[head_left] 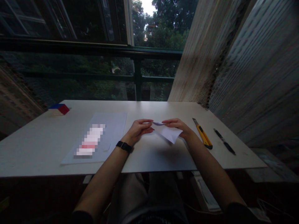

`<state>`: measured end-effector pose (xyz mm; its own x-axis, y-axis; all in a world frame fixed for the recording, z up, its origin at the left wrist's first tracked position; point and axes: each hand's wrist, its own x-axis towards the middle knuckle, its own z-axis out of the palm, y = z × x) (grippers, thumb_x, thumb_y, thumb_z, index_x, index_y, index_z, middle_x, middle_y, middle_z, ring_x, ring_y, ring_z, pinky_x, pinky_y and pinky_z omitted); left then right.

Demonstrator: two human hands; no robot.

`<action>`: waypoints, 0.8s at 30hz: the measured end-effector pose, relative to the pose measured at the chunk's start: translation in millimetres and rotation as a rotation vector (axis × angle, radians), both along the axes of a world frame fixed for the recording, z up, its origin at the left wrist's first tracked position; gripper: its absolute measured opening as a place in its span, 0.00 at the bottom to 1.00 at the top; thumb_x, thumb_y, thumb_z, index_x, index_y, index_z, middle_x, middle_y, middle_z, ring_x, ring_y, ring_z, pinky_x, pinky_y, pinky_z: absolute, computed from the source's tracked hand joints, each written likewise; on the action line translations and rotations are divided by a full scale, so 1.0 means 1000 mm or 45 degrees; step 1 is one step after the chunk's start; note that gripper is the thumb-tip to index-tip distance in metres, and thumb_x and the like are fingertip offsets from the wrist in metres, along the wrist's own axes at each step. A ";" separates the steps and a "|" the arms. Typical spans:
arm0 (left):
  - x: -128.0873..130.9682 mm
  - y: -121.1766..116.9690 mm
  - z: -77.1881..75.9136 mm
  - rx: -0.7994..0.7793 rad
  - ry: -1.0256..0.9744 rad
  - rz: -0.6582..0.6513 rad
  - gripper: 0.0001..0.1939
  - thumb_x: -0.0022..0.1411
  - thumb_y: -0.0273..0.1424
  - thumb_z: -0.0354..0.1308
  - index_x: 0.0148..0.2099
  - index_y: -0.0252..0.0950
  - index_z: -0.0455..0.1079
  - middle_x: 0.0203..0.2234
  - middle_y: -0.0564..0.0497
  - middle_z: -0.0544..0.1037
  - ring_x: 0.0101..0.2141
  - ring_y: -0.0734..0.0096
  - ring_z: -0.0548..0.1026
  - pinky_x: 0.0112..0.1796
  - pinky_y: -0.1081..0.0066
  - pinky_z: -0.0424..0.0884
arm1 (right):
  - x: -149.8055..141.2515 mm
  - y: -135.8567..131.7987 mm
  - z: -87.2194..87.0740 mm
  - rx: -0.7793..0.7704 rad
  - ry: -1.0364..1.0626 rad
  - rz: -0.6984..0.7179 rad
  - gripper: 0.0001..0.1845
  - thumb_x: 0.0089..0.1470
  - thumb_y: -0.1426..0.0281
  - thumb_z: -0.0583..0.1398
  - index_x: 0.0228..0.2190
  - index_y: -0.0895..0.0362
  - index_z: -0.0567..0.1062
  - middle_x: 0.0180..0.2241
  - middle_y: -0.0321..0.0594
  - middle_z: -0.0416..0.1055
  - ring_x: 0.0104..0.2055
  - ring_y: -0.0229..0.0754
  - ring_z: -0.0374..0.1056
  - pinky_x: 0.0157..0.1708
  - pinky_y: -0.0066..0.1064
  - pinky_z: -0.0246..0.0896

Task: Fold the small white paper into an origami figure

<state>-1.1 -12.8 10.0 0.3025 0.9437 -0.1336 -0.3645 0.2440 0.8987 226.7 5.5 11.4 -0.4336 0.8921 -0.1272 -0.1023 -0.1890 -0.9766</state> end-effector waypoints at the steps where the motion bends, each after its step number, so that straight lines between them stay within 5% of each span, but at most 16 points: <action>1: 0.001 0.000 0.000 0.008 0.009 -0.003 0.17 0.47 0.21 0.63 0.43 0.28 0.71 0.27 0.46 0.77 0.25 0.72 0.77 0.31 0.73 0.75 | -0.001 -0.001 0.001 -0.007 0.003 -0.006 0.22 0.34 0.71 0.67 0.37 0.58 0.77 0.27 0.41 0.75 0.20 0.35 0.65 0.18 0.25 0.53; 6: 0.004 0.001 -0.004 0.052 0.095 -0.050 0.22 0.43 0.21 0.67 0.44 0.27 0.70 0.27 0.44 0.77 0.25 0.71 0.76 0.29 0.74 0.75 | -0.008 -0.007 0.004 -0.027 -0.064 0.109 0.28 0.35 0.69 0.67 0.42 0.59 0.74 0.30 0.42 0.76 0.22 0.37 0.68 0.20 0.25 0.56; 11: 0.005 0.002 -0.006 0.028 0.150 0.054 0.15 0.42 0.20 0.66 0.37 0.25 0.72 0.27 0.45 0.77 0.23 0.74 0.75 0.28 0.75 0.74 | -0.010 -0.008 0.002 -0.013 -0.039 0.175 0.25 0.35 0.70 0.67 0.40 0.60 0.75 0.31 0.42 0.76 0.27 0.40 0.69 0.26 0.29 0.60; 19: 0.002 0.000 -0.004 -0.043 -0.014 0.012 0.10 0.46 0.16 0.61 0.35 0.26 0.72 0.28 0.44 0.77 0.28 0.73 0.76 0.34 0.75 0.74 | -0.004 -0.004 0.000 0.072 -0.148 0.047 0.14 0.34 0.71 0.64 0.30 0.60 0.79 0.20 0.38 0.73 0.16 0.33 0.60 0.17 0.26 0.48; 24: 0.004 0.003 -0.004 0.039 -0.098 0.113 0.17 0.53 0.27 0.60 0.46 0.32 0.66 0.32 0.45 0.77 0.26 0.73 0.76 0.28 0.74 0.74 | -0.023 -0.008 -0.004 0.443 -0.180 -0.268 0.12 0.36 0.70 0.63 0.29 0.58 0.80 0.28 0.40 0.76 0.26 0.38 0.68 0.25 0.27 0.58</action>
<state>3.2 -9.7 5.9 0.2258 0.9706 -0.0836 -0.4514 0.1803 0.8739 204.0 -2.6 7.4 -0.2375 0.9594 0.1518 0.0358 0.1648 -0.9857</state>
